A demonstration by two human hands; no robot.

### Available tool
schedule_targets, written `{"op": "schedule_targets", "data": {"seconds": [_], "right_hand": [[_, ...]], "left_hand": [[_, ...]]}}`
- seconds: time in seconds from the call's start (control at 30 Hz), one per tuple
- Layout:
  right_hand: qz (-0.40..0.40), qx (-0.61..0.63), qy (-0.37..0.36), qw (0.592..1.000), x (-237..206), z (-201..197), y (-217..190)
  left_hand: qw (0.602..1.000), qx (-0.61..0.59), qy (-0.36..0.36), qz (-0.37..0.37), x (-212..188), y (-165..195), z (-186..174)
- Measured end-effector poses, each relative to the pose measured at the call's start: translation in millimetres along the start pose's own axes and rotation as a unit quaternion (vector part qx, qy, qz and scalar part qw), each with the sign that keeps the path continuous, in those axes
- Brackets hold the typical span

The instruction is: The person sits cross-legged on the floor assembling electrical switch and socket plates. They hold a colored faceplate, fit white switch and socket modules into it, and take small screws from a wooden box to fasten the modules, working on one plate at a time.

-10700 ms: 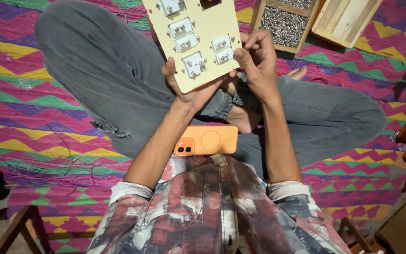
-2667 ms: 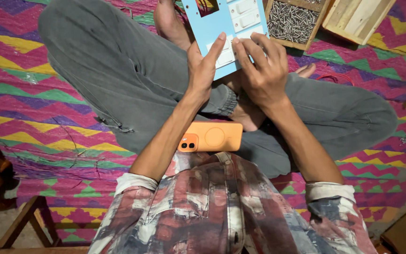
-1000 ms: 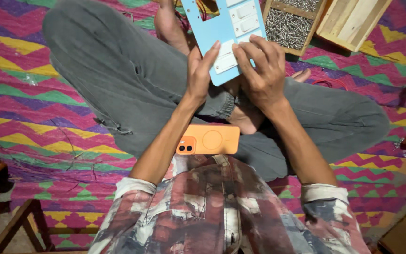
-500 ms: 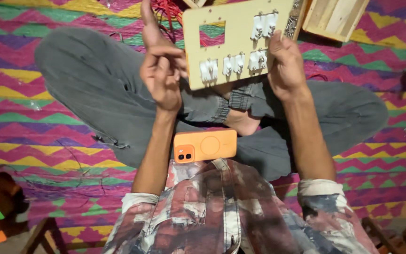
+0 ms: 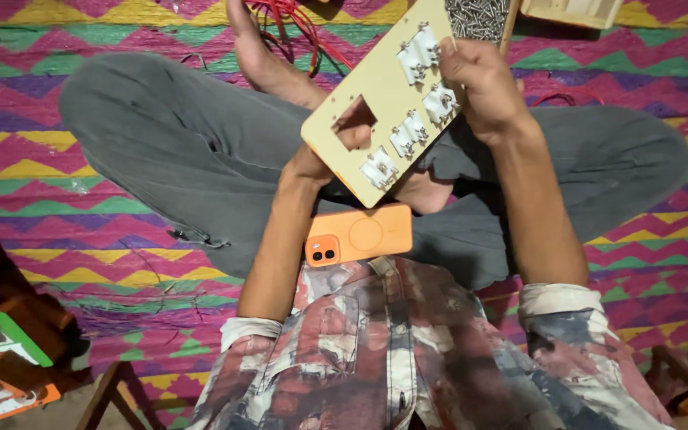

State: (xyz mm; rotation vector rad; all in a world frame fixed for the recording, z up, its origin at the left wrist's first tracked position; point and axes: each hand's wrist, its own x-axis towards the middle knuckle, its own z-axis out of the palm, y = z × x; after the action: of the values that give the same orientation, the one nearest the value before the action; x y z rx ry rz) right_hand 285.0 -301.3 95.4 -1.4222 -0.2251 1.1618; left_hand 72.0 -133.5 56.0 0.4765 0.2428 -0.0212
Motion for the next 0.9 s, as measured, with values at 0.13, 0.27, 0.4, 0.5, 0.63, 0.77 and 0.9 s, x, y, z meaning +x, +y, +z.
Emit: {"op": "schedule_targets", "data": {"seconds": [0.13, 0.27, 0.4, 0.5, 0.63, 0.77, 0.9], "right_hand": [[-0.017, -0.114, -0.007, 0.993, 0.6, 12.2, 0.6], [-0.075, -0.141, 0.019, 0.987, 6.0, 23.6, 0.0], [-0.097, -0.111, 0.047, 0.988, 12.5, 22.2, 1.6], [-0.103, -0.117, 0.072, 0.985, 14.8, 21.6, 5.9], [-0.102, -0.108, 0.100, 0.984, 18.8, 20.6, 9.7], [-0.147, -0.083, 0.106, 0.980, 23.3, 17.5, 11.8], [-0.141, -0.079, 0.113, 0.980, 26.8, 15.8, 14.7]], "left_hand": [[0.996, 0.039, 0.064, -0.057, -4.4, -1.9, 5.3], [0.985, 0.095, 0.120, -0.077, 4.1, -2.3, 17.3], [0.990, 0.043, 0.125, -0.046, 11.9, -1.6, 25.5], [0.985, 0.045, 0.163, -0.014, 15.7, -1.1, 33.4], [0.978, 0.084, 0.190, 0.023, 14.4, 4.0, 44.5], [0.967, 0.136, 0.207, 0.064, 13.9, 9.6, 51.2], [0.962, 0.162, 0.206, 0.080, 13.5, 12.9, 51.6]]}}
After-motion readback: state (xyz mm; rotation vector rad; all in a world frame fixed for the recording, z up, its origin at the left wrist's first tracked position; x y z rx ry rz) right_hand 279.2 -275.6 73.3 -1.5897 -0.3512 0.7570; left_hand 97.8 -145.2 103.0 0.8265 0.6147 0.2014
